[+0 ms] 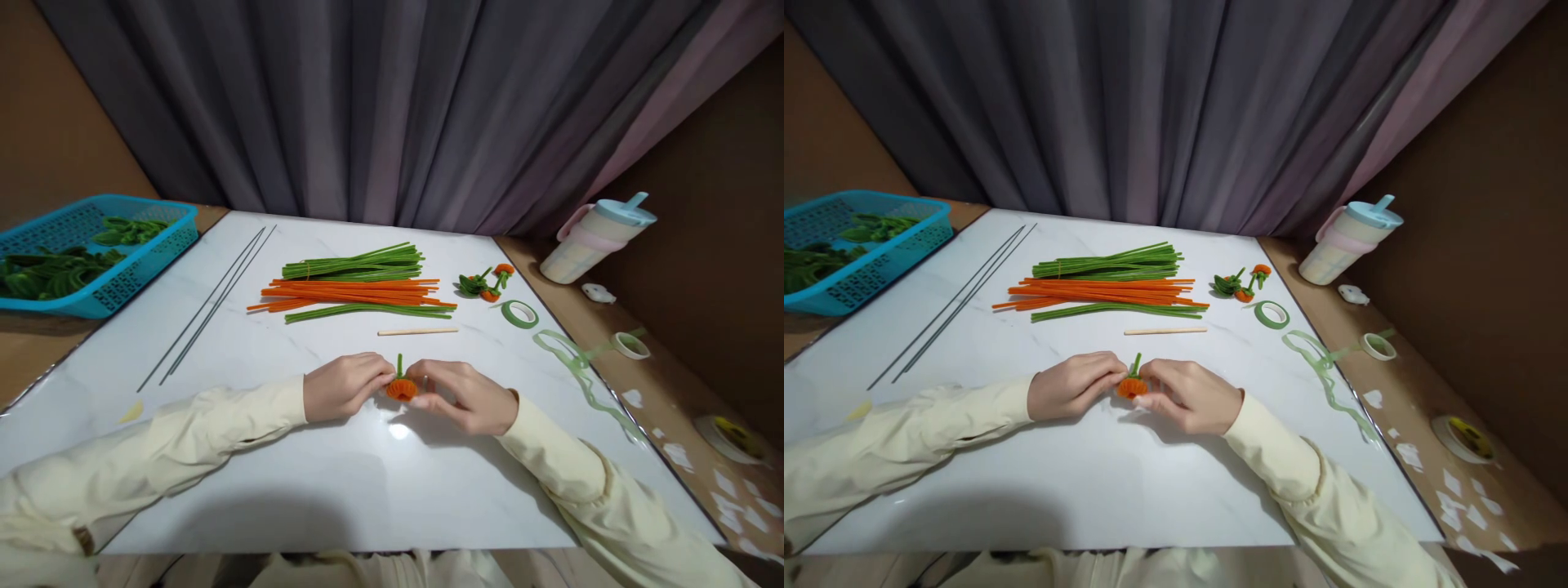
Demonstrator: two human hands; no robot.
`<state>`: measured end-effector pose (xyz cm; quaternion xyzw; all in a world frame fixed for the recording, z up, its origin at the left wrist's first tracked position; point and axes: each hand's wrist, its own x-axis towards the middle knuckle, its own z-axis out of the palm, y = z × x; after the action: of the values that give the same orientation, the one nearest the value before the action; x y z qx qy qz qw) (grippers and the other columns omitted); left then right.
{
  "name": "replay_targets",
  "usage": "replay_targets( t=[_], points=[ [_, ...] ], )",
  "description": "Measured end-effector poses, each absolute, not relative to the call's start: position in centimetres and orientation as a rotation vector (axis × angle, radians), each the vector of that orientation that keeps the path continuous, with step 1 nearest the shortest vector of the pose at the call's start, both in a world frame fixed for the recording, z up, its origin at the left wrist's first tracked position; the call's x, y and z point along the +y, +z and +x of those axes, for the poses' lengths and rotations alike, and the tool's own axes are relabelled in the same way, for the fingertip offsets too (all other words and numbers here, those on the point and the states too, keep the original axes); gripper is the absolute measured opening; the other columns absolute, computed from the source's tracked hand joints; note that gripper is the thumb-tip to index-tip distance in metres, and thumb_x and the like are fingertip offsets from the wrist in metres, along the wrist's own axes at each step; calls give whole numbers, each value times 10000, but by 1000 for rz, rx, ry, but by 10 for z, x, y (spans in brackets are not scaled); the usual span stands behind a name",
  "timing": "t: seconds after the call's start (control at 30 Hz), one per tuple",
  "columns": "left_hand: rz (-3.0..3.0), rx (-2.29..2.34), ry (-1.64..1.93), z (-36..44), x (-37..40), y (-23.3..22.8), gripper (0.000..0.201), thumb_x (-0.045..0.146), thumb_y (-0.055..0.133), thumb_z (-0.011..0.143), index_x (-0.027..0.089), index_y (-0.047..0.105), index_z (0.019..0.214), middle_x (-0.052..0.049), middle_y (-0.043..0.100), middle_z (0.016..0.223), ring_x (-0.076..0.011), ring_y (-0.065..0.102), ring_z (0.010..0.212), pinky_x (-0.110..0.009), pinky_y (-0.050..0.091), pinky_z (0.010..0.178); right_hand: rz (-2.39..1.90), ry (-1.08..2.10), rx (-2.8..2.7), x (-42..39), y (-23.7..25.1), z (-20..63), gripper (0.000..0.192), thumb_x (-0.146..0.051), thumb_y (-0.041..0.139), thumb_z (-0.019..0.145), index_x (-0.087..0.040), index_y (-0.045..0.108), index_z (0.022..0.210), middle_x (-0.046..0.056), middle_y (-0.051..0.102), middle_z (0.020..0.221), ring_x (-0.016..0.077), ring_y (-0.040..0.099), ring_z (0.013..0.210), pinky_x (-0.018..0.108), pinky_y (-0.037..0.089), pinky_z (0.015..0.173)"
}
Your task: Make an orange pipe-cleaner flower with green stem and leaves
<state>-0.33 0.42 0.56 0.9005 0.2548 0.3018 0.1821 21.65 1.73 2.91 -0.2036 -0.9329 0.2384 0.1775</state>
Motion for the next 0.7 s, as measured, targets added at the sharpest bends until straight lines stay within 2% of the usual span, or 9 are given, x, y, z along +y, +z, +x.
replay_targets(
  t=[0.13, 0.33, 0.57, 0.63, 0.7],
  points=[
    [2493, 743, 826, -3, 3, 6, 204, 167, 316, 921, 138, 511, 872, -41, 569, 723, -122, 521, 639, -214, 437, 617, -649, 672, -2613, 15, 25, 213, 274, -404, 426, 894, -145, 511, 877, -2, 517, 600, 104, 442, 495, 202, 358, 474],
    [2506, 600, 745, -2, 1, 9, 242, 173, 302, 919, 124, 527, 844, -55, 575, 710, -130, 518, 644, -214, 437, 629, -523, 825, -2539, 14, 21, 208, 336, -393, 367, 927, -149, 575, 827, 23, 588, 617, 84, 478, 487, 175, 361, 475],
    [2305, 705, 717, 0, -4, 13, 293, 218, 298, 928, 123, 556, 824, -35, 572, 680, -101, 505, 597, -192, 421, 601, -589, 867, -2441, 11, 24, 207, 283, -342, 480, 878, -135, 611, 736, 4, 565, 518, 61, 400, 408, 168, 328, 425],
    [2224, 733, 730, 1, -6, 15, 251, 314, 403, 901, 132, 569, 854, -28, 588, 705, -90, 493, 572, -183, 418, 567, -647, 903, -2398, 11, 25, 208, 264, -333, 508, 858, -131, 616, 727, 12, 581, 531, 61, 404, 415, 172, 334, 429],
    [2177, 757, 741, 1, -7, 15, 289, 414, 558, 804, 138, 579, 886, -29, 606, 752, -85, 480, 563, -179, 415, 538, -686, 958, -2369, 11, 25, 208, 268, -341, 518, 849, -126, 615, 723, 17, 586, 536, 63, 410, 420, 176, 337, 431]
  ],
)
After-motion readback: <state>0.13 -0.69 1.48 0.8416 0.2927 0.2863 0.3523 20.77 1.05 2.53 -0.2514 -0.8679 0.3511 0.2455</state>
